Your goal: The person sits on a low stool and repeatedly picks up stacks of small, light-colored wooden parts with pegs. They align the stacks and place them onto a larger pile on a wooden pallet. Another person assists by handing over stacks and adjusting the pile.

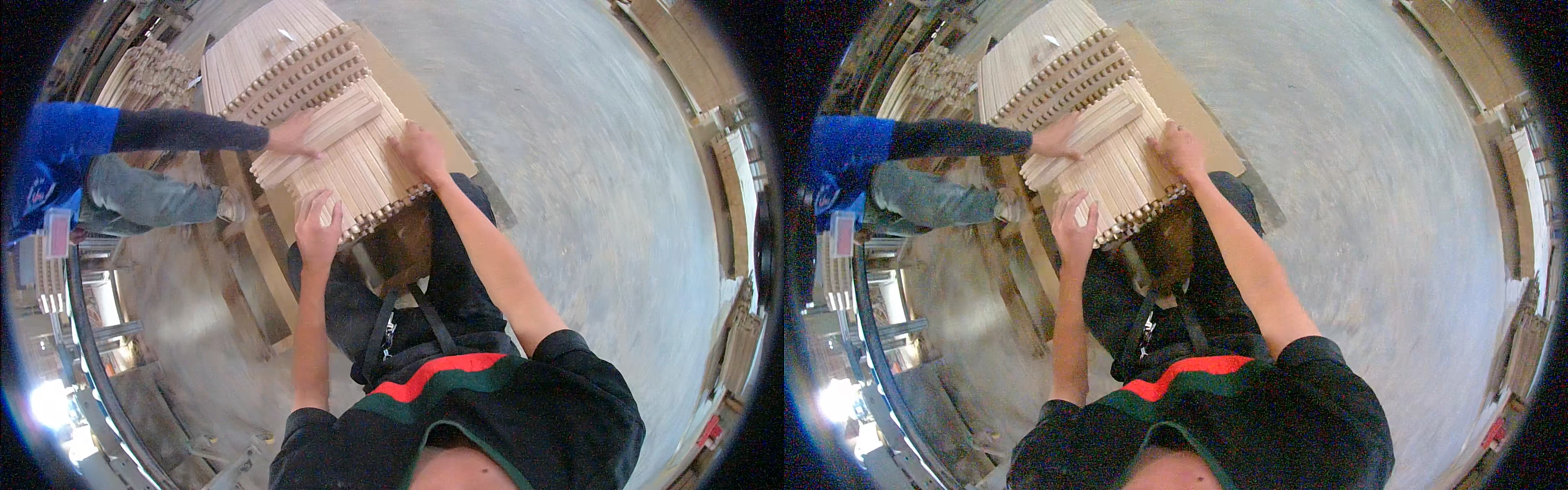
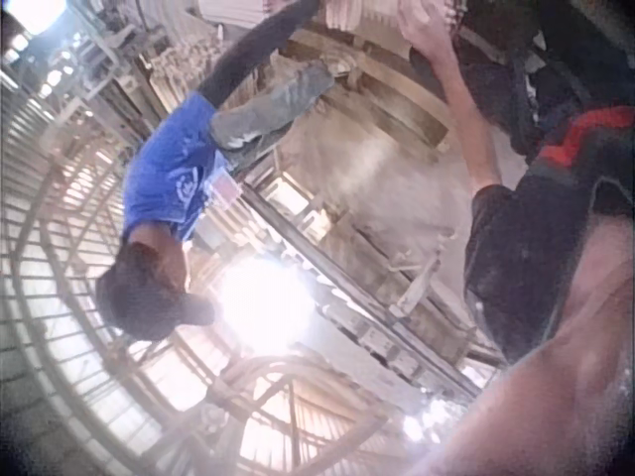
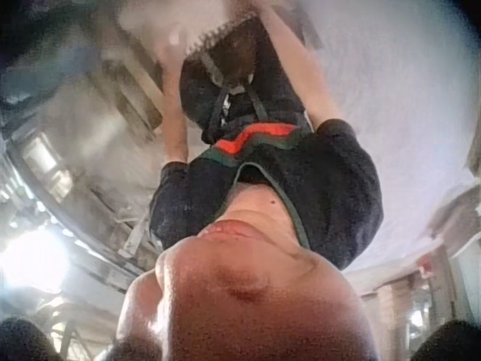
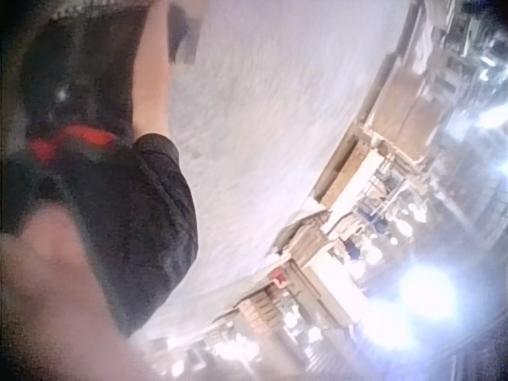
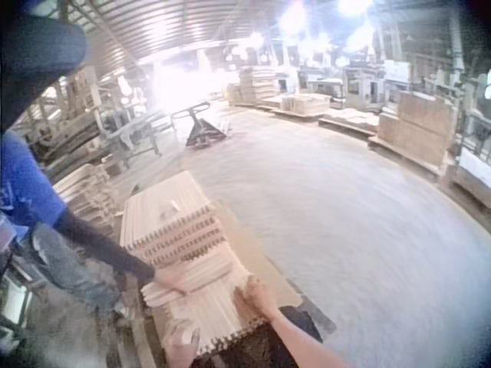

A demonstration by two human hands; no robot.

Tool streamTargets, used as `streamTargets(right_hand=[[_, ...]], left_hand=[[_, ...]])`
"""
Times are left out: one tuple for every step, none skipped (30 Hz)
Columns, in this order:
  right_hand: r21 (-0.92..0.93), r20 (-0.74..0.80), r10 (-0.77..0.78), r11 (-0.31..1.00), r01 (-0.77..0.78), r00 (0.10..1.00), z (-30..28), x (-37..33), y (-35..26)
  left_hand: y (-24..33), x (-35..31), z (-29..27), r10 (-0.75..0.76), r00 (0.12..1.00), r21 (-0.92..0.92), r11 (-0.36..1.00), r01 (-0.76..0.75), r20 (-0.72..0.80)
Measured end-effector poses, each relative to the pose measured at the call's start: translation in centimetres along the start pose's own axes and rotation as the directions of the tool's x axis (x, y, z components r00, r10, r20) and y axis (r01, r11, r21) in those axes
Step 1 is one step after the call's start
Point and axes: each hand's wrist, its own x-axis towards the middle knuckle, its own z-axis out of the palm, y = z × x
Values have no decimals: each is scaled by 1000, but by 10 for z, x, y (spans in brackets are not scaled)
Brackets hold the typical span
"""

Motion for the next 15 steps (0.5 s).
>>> streamTargets(right_hand=[[4, 8, 2, 1000, -2, 1000, 0, 0, 1], [16, 12, 18, 1000, -19, 1000, -2, -1, 4], [30, 27, 27, 999, -28, 999, -3, -3, 0], [42, 37, 31, 999, -32, 999, -5, -4, -1], [49, 32, 35, 998, -36, 999, -6, -4, -3], [51, 27, 37, 998, -39, 999, -6, -4, -3], [54, 23, 33, 998, -34, 999, -6, -2, -3], [42, 10, 25, 999, -25, 1000, -4, -1, 3], [41, 1, 6, 999, -6, 1000, 1, 1, 4], [45, -3, -20, 999, 21, 1000, 5, 3, 0], [57, 8, -12, 998, 12, 1000, 7, 2, -5], [63, 18, -3, 998, 2, 1000, 5, -1, -8], [69, 23, 7, 998, -9, 1000, 4, -1, -8], [76, 10, -23, 997, 22, 1000, 4, 0, -9], [79, -9, -45, 996, 46, 999, 6, 1, -5]], left_hand=[[-1, 9, 3, 33, 999, 14, 999, -33, 24], [-1, 18, 7, 64, 997, 27, 997, -66, 48], [-7, 24, 10, 69, 989, 22, 997, -73, 127], [-13, 36, 16, 70, 980, 89, 992, -88, 187], [-21, 49, 23, 65, 967, 152, 983, -105, 246], [-30, 64, 32, 54, 952, 210, 970, -122, 301], [-42, 83, 37, -17, 939, 243, 967, -72, 345], [-55, 103, 45, -90, 919, 275, 961, -21, 384], [-78, 119, 51, -96, 920, 340, 940, -42, 380], [-103, 130, 55, -108, 922, 412, 909, -59, 372], [-120, 137, 58, -145, 884, 414, 908, -60, 445], [-134, 144, 60, -178, 839, 410, 910, -58, 515], [-141, 151, 58, -204, 788, 402, 914, -59, 581], [-148, 156, 56, -227, 776, 392, 920, -28, 589], [-146, 161, 57, -241, 762, 375, 927, -3, 601]])
